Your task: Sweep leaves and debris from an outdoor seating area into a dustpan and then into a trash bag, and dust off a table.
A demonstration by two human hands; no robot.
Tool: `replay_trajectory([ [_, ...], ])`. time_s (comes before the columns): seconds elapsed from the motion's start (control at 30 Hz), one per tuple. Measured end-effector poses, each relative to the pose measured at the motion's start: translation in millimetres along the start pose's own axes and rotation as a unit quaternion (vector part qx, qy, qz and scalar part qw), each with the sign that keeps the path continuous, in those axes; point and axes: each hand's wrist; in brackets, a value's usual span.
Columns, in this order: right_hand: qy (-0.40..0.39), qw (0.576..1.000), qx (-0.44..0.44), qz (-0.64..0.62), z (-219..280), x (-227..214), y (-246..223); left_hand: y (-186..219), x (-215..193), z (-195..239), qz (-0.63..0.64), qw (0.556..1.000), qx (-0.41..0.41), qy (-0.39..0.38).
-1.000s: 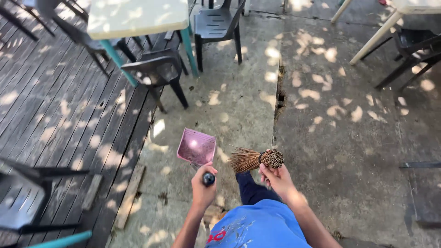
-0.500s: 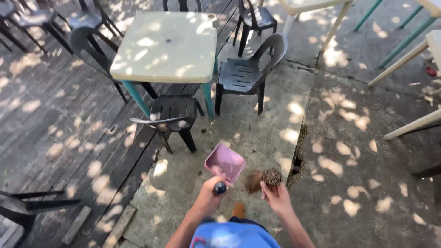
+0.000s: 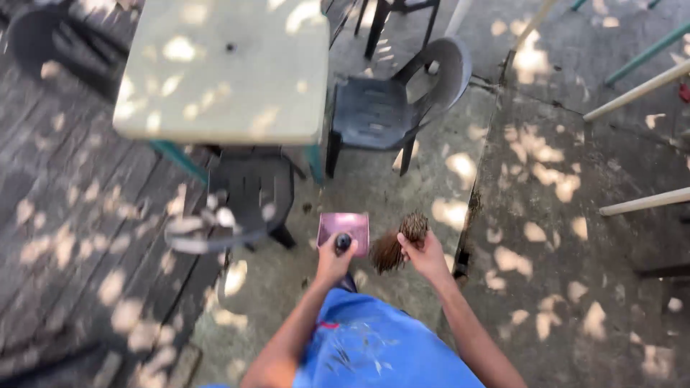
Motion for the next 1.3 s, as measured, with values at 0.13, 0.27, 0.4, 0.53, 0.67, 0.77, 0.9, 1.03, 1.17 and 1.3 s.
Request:
replay_trajectory([
  [0.13, 0.02, 0.999, 0.022, 0.021, -61.7, 27.6, -39.0, -44.9, 19.4, -99.9, 0.013, 0.996, -0.079, -0.026],
  [0.27, 0.025, 0.999, 0.045, 0.012, -107.1, 51.7, -74.6, -77.3, 20.7, -164.8, -0.049, 0.979, -0.181, -0.079],
  [0.4, 0.026, 0.994, 0.105, -0.008, -187.9, 71.2, -50.2, -70.9, 26.1, -217.6, -0.065, 0.981, -0.164, -0.079],
  [0.53, -0.003, 0.987, 0.153, 0.05, -283.2, 70.5, -8.1, -81.3, 44.1, -278.8, -0.067, 0.978, -0.185, -0.075],
  [0.67, -0.02, 0.977, 0.207, 0.037, -366.4, 70.8, 26.5, -66.2, 64.7, -313.5, -0.083, 0.975, -0.19, -0.079],
  [0.77, -0.03, 0.969, 0.238, 0.063, -434.5, 72.7, 45.1, -63.5, 84.2, -345.9, -0.104, 0.975, -0.185, -0.066],
  [0.9, -0.04, 0.953, 0.28, 0.109, -501.9, 72.6, 56.9, -67.5, 108.3, -370.4, -0.101, 0.972, -0.207, -0.052],
  [1.03, -0.012, 0.949, 0.299, 0.098, -575.8, 60.1, 82.6, -107.7, 125.4, -388.9, -0.125, 0.954, -0.268, -0.042],
  [1.17, 0.019, 0.944, 0.327, 0.048, -626.5, 34.0, 105.3, -100.3, 136.8, -395.0, -0.14, 0.931, -0.338, 0.007],
  [1.3, -0.031, 0.94, 0.329, 0.079, -634.2, 19.3, 83.8, -58.0, 133.8, -399.5, -0.121, 0.902, -0.414, 0.029],
])
Point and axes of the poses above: each hand's wrist, its own z-axis away from the middle knuckle, its own x-axis out of the palm, y = z × x
